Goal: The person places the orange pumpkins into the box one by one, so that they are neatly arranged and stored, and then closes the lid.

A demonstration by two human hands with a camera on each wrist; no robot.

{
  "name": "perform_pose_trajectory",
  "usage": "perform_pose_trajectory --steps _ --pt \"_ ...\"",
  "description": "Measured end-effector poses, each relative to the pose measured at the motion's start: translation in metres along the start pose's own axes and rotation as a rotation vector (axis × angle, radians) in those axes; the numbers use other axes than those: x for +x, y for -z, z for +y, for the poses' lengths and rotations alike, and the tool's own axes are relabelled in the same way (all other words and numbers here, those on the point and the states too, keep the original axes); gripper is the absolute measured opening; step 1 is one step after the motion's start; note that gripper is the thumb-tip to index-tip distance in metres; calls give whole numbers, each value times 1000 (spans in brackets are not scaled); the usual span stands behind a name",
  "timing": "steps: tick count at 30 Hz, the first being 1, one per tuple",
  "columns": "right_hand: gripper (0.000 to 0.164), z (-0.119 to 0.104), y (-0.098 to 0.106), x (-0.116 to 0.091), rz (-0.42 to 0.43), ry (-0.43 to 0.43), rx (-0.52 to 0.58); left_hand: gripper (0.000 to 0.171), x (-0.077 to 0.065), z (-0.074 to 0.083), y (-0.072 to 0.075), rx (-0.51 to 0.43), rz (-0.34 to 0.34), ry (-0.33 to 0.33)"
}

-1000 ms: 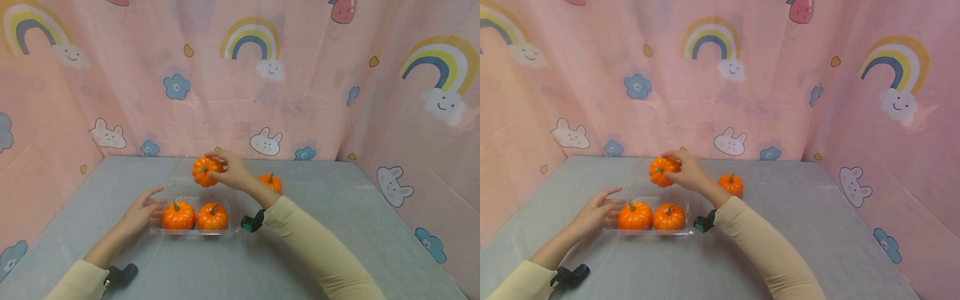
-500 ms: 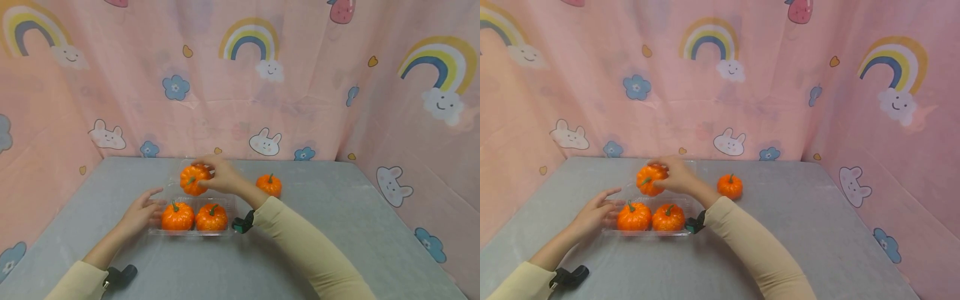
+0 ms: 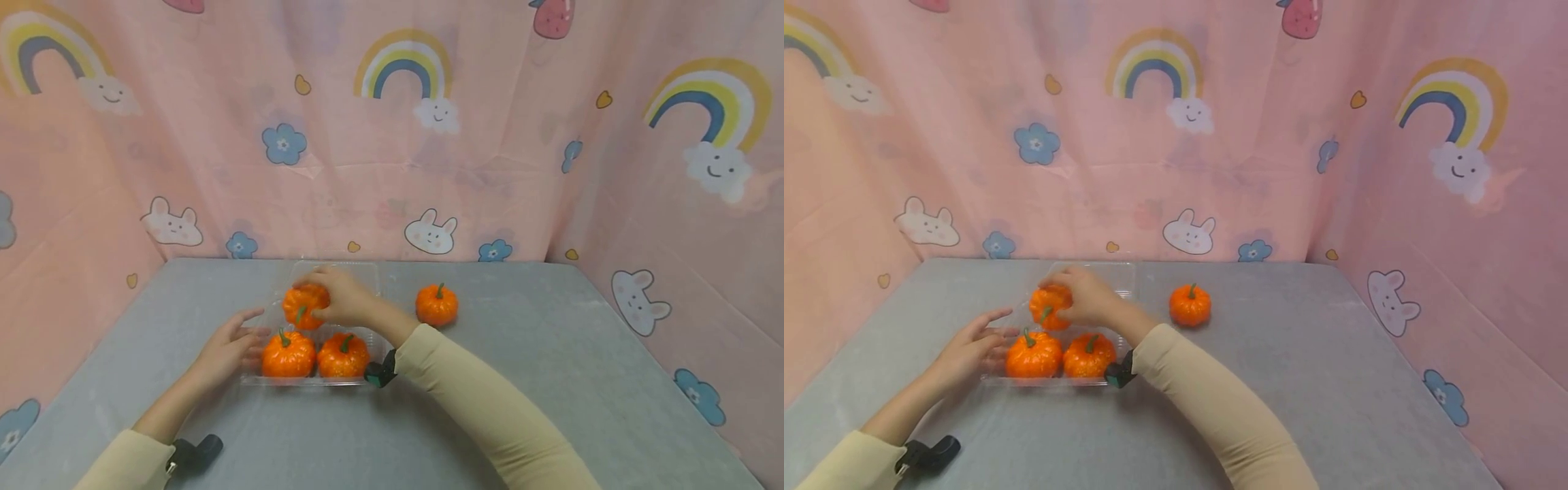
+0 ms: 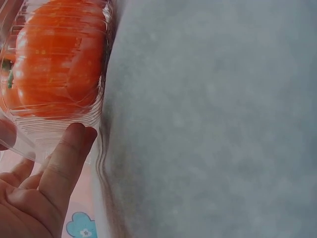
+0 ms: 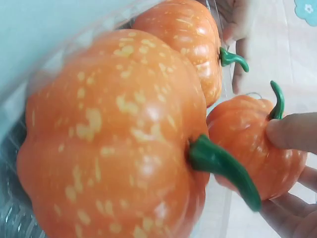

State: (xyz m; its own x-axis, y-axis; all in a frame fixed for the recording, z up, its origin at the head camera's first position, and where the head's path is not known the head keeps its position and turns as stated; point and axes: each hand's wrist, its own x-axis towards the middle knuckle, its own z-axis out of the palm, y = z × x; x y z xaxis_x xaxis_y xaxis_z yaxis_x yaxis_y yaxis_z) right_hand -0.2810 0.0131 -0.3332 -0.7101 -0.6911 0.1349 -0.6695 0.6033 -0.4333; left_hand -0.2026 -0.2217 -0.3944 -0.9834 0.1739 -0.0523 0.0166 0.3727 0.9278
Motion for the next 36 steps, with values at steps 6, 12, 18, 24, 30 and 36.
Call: perform_pose_trajectory --steps 6,12,18,24,30,36 --pt "48 -3 -6 2 -21 7 -12 54 -1 -1 0 0 3 0" --pt "48 -5 -8 4 -33 11 -48 54 -1 -2 0 -2 5 0" --pt "48 -8 -10 7 -71 14 -112 54 -1 -2 0 15 0 -1" --pt "48 -13 -10 10 -101 39 -178 55 0 -2 1 21 6 -2" --pt "55 -17 -8 13 -141 6 -199 55 0 -1 0 19 5 2" --pt "56 -17 -7 14 -150 -50 -175 54 0 1 -1 14 5 4"
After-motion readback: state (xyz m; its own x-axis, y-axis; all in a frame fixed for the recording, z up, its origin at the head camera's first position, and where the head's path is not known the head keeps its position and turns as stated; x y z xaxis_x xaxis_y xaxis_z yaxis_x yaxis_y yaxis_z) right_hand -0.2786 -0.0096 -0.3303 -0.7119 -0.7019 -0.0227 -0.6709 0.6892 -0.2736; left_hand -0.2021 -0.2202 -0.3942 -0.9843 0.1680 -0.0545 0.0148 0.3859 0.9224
